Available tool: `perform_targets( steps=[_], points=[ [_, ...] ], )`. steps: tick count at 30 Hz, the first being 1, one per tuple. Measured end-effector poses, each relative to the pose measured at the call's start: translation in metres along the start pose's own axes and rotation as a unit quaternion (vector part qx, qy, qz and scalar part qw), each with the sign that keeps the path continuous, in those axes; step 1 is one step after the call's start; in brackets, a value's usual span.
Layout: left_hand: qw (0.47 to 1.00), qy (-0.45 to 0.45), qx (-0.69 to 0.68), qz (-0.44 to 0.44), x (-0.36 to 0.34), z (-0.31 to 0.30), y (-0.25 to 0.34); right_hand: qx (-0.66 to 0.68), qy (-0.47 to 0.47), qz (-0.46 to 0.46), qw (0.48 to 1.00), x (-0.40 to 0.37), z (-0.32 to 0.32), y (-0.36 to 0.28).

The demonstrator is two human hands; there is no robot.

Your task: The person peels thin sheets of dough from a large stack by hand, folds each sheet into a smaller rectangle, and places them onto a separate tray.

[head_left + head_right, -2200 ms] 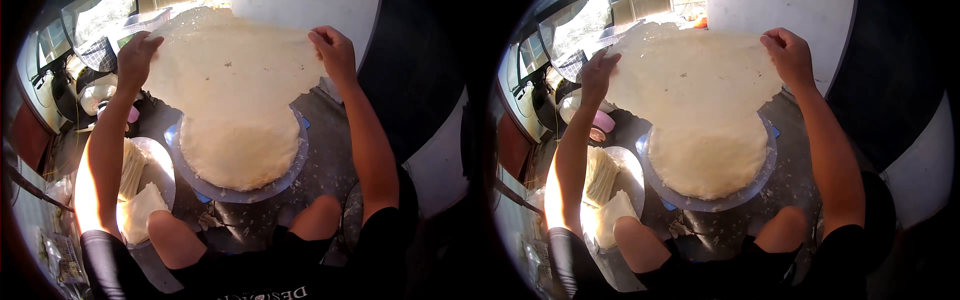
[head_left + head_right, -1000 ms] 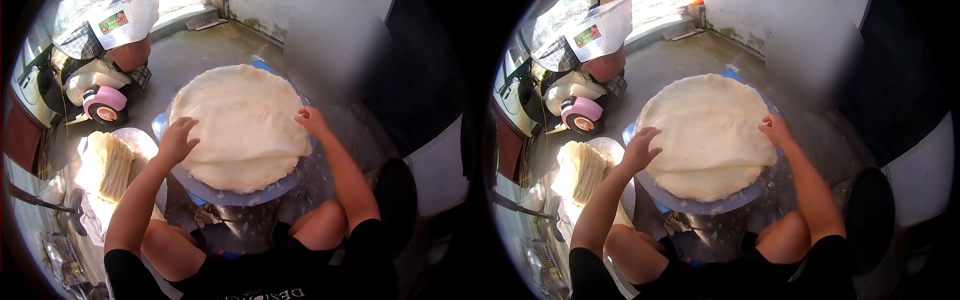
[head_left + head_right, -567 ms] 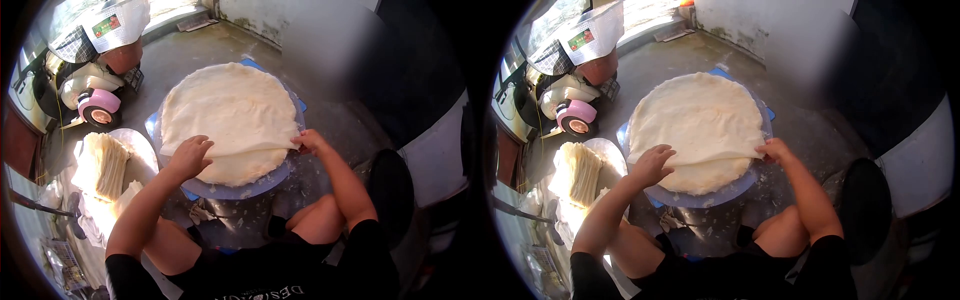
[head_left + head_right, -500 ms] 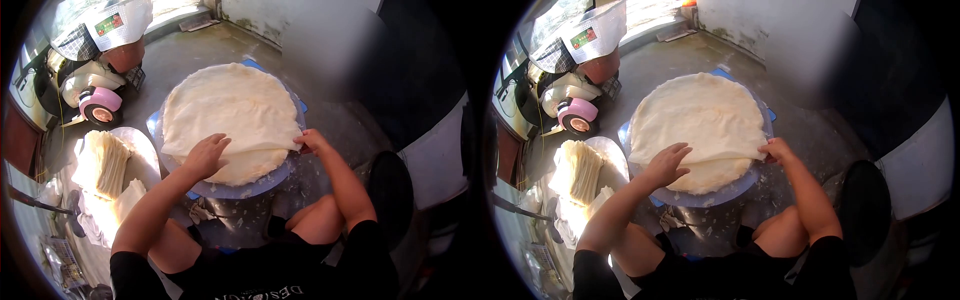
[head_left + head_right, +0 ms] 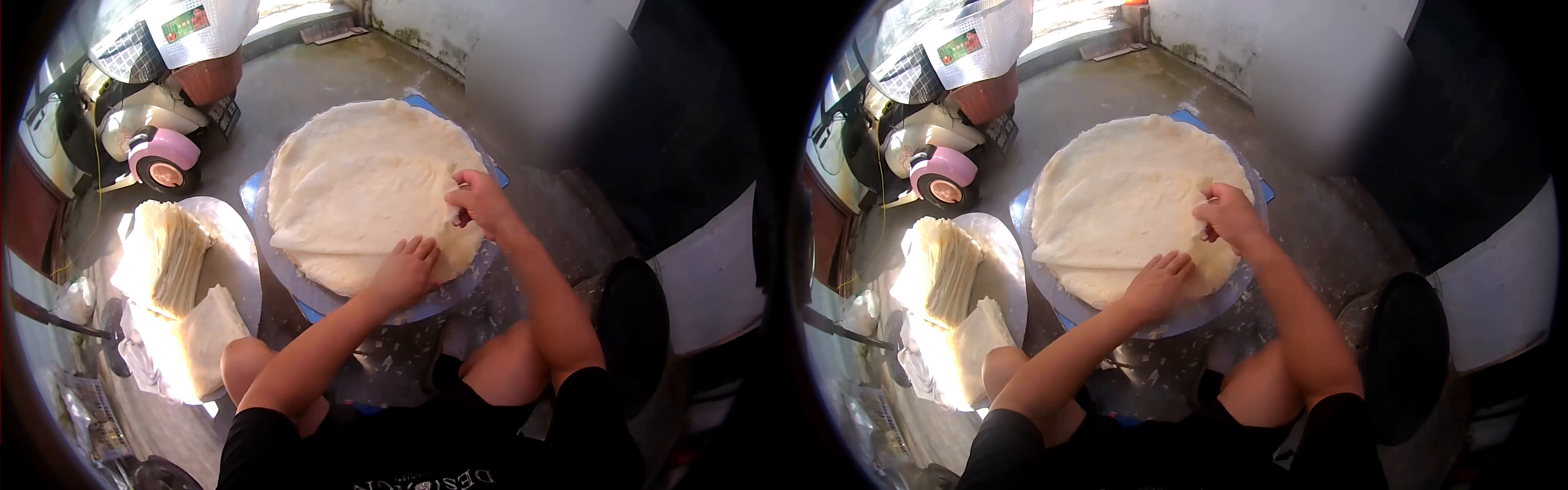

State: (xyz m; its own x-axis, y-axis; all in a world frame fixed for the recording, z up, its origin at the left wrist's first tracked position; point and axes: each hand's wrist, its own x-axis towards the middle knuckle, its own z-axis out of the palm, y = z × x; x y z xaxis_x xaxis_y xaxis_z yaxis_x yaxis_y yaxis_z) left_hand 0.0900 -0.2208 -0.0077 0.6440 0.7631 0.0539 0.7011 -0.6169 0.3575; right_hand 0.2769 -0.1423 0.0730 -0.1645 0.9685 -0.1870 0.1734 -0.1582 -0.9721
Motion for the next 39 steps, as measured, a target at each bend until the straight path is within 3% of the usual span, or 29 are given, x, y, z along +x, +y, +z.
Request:
perform_targets(
  steps=[4,6,8,9,10,11,12,14,15,16,17,19,21,23,28,29,30,32,34,35,37,39],
  points=[
    [0.999,0.038,0.01,0.016,0.0,0.022,-0.006,-0.246,0.005,-0.092,0.965,0.048,0.082,0.039],
    [0.983,0.165,0.004,0.081,-0.006,0.03,-0.012,-0.315,0.019,-0.1,0.943,0.056,0.104,0.056],
    [0.986,0.151,-0.016,0.072,-0.011,0.027,-0.011,-0.395,-0.036,-0.106,0.912,0.058,0.115,0.062],
    [0.987,0.141,-0.039,0.061,-0.012,0.026,-0.012,-0.395,-0.039,-0.108,0.911,0.061,0.114,0.063],
    [0.987,0.143,-0.038,0.057,-0.014,0.02,-0.012,-0.315,-0.093,-0.074,0.942,0.061,0.108,0.06],
    [0.982,0.175,-0.042,0.06,-0.016,0.013,-0.011,-0.231,-0.146,-0.038,0.961,0.06,0.102,0.056],
    [0.975,0.205,-0.046,0.064,-0.019,0.006,-0.01,-0.23,-0.149,-0.039,0.961,0.057,0.095,0.051],
    [0.973,0.228,-0.022,0.022,-0.02,-0.008,-0.01,-0.259,-0.121,-0.044,0.957,0.052,0.074,0.035],
    [0.968,0.251,0.0,-0.019,-0.021,-0.011,-0.011,-0.328,-0.053,-0.056,0.942,0.052,0.063,0.029],
    [0.968,0.251,0.0,-0.022,-0.023,-0.01,-0.015,-0.393,0.016,-0.067,0.917,0.052,0.055,0.027],
    [0.975,0.219,-0.001,-0.034,-0.026,-0.009,-0.021,-0.394,0.013,-0.068,0.916,0.057,0.048,0.036],
    [0.981,0.186,-0.002,-0.046,-0.027,-0.004,-0.025,-0.434,0.185,-0.169,0.865,0.072,0.04,0.062],
    [0.98,0.191,0.031,-0.036,-0.028,0.001,-0.026,-0.444,0.157,-0.161,0.867,0.08,0.043,0.072],
    [0.981,0.183,0.047,-0.048,-0.028,-0.001,-0.023,-0.49,0.156,-0.198,0.834,0.083,0.052,0.087],
    [0.98,0.18,0.054,-0.069,-0.041,-0.012,-0.027,-0.533,0.147,-0.163,0.817,0.085,0.059,0.092],
    [0.97,0.231,0.041,-0.065,-0.049,-0.019,-0.031,-0.547,0.143,-0.144,0.813,0.082,0.062,0.09],
    [0.958,0.279,0.028,-0.061,-0.058,-0.026,-0.037,-0.542,0.14,-0.146,0.816,0.079,0.064,0.087],
    [0.902,0.365,-0.069,-0.218,-0.07,-0.023,-0.063,-0.532,0.087,-0.154,0.828,0.07,0.068,0.085],
    [0.789,0.424,-0.205,-0.396,-0.087,-0.022,-0.091,-0.533,0.088,-0.168,0.825,0.064,0.072,0.09],
    [0.79,0.422,-0.203,-0.395,-0.094,-0.021,-0.102,-0.538,0.089,-0.183,0.818,0.062,0.073,0.093],
    [0.592,0.417,-0.441,-0.53,-0.106,-0.021,-0.121,-0.536,0.094,-0.186,0.818,0.064,0.073,0.096],
    [0.576,0.426,-0.473,-0.513,-0.11,-0.024,-0.132,-0.537,0.097,-0.191,0.816,0.062,0.074,0.094]
  ],
)
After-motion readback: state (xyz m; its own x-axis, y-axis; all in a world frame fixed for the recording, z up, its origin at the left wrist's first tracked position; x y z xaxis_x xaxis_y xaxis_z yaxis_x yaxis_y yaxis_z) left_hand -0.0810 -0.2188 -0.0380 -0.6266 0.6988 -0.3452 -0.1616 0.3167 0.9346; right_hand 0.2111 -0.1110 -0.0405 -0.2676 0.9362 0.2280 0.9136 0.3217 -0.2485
